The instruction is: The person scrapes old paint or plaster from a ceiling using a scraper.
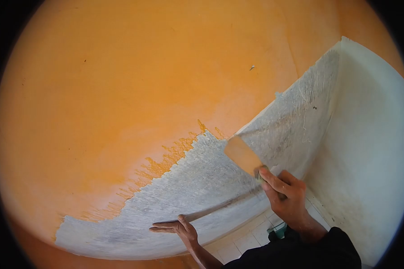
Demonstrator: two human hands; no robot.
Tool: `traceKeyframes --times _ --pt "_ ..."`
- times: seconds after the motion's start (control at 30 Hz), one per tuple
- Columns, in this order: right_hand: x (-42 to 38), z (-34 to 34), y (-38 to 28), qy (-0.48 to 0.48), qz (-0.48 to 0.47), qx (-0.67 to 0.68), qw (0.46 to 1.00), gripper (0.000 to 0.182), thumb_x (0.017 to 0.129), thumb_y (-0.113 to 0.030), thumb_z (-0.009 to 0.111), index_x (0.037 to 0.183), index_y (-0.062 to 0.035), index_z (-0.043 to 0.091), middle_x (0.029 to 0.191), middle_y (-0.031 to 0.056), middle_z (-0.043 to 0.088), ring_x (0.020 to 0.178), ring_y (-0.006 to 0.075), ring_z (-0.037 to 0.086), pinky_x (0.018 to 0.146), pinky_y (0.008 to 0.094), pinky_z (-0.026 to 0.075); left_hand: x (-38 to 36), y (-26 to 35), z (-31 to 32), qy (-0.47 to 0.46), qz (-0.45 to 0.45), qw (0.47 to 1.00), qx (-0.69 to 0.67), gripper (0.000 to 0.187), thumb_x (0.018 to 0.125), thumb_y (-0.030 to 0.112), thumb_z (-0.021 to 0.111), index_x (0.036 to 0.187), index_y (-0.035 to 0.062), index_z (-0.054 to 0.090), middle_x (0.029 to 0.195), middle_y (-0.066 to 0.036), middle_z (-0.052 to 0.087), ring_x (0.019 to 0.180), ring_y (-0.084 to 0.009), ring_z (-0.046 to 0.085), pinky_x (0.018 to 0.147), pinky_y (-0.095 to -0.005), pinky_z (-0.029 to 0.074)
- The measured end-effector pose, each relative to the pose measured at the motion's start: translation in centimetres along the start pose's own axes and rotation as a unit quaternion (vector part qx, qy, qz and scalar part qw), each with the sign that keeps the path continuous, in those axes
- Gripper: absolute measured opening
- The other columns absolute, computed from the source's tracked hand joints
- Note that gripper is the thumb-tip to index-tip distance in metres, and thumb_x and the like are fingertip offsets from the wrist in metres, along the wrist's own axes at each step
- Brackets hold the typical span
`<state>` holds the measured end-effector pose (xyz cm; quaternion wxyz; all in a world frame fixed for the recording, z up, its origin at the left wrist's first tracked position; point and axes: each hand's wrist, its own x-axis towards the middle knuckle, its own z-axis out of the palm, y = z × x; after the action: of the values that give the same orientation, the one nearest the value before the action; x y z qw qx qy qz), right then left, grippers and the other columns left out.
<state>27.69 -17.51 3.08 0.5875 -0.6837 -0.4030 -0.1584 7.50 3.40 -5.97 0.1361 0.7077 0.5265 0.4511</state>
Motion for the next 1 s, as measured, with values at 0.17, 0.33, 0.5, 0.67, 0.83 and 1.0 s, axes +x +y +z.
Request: traceKeyframes --times 0.17,0.33,0.5,0.67,0.83,1.0 --pt "1.2 0.2 -0.9 0.002 -0.016 0.002 1.0 0.049 0.077 -0.003 0.071 0.123 -0.019 0.061 0.059 0.0039 0.045 0.046 0.0118 0.042 0.041 0.0259 0.038 0.3 -3.5 0.6 0.01 0.025 0.999 0.032 0.101 0.088 0.068 0.031 0.142 -0.0002 -0.021 0.144 -0.03 -0.029 0.135 -0.0415 -0.026 0.108 -0.0558 -0.01" --pt "0.3 -1.0 -1.5 -0.007 0.018 0.001 1.0 0.048 0.078 -0.003 0.071 0.122 -0.0182 0.062 0.059 0.0034 0.043 0.046 0.0108 0.042 0.041 0.0259 0.037 0.7 -5.1 1.1 -0.002 0.04 0.999 0.027 0.101 0.088 0.067 0.031 0.141 -0.0003 -0.023 0.141 -0.033 -0.03 0.133 -0.0444 -0.028 0.105 -0.0595 -0.012" --pt "-1.0 0.0 0.1 -0.007 0.011 -0.017 1.0 0.047 0.077 -0.004 0.071 0.122 -0.0179 0.062 0.059 0.0026 0.042 0.046 0.0109 0.041 0.041 0.0255 0.037 0.2 -4.6 0.6 -0.013 0.023 0.999 0.02 0.102 0.088 0.068 0.031 0.14 -0.0002 -0.024 0.141 -0.034 -0.03 0.134 -0.0451 -0.027 0.105 -0.0589 -0.012" --pt "-0.3 -0.4 -0.1 -0.002 0.014 0.002 1.0 0.044 0.077 -0.001 0.07 0.118 -0.0137 0.064 0.059 0.0041 0.044 0.046 0.0119 0.04 0.042 0.0262 0.034 0.2 -3.8 0.8 -0.005 0.019 1.0 0.004 0.102 0.089 0.067 0.032 0.14 -0.0012 -0.023 0.142 -0.034 -0.029 0.134 -0.0456 -0.025 0.106 -0.0584 -0.011" --pt "0.6 0.2 0.2 0.009 -0.013 -0.003 1.0 0.048 0.076 -0.003 0.072 0.121 -0.0191 0.063 0.06 0.0021 0.044 0.046 0.0112 0.042 0.041 0.026 0.037 0.0 -4.3 1.1 -0.034 0.01 0.999 0.001 0.101 0.089 0.067 0.032 0.141 -0.001 -0.023 0.142 -0.034 -0.029 0.134 -0.0452 -0.025 0.106 -0.0582 -0.01" --pt "0.2 0.0 0.0 -0.002 -0.005 0.0 1.0 0.049 0.077 -0.003 0.071 0.122 -0.0187 0.062 0.059 0.002 0.044 0.046 0.01 0.04 0.041 0.025 0.036 0.0 -4.5 1.2 -0.049 0.003 0.999 -0.006 0.101 0.089 0.067 0.032 0.141 -0.0007 -0.022 0.142 -0.033 -0.028 0.134 -0.0448 -0.025 0.106 -0.0581 -0.01"
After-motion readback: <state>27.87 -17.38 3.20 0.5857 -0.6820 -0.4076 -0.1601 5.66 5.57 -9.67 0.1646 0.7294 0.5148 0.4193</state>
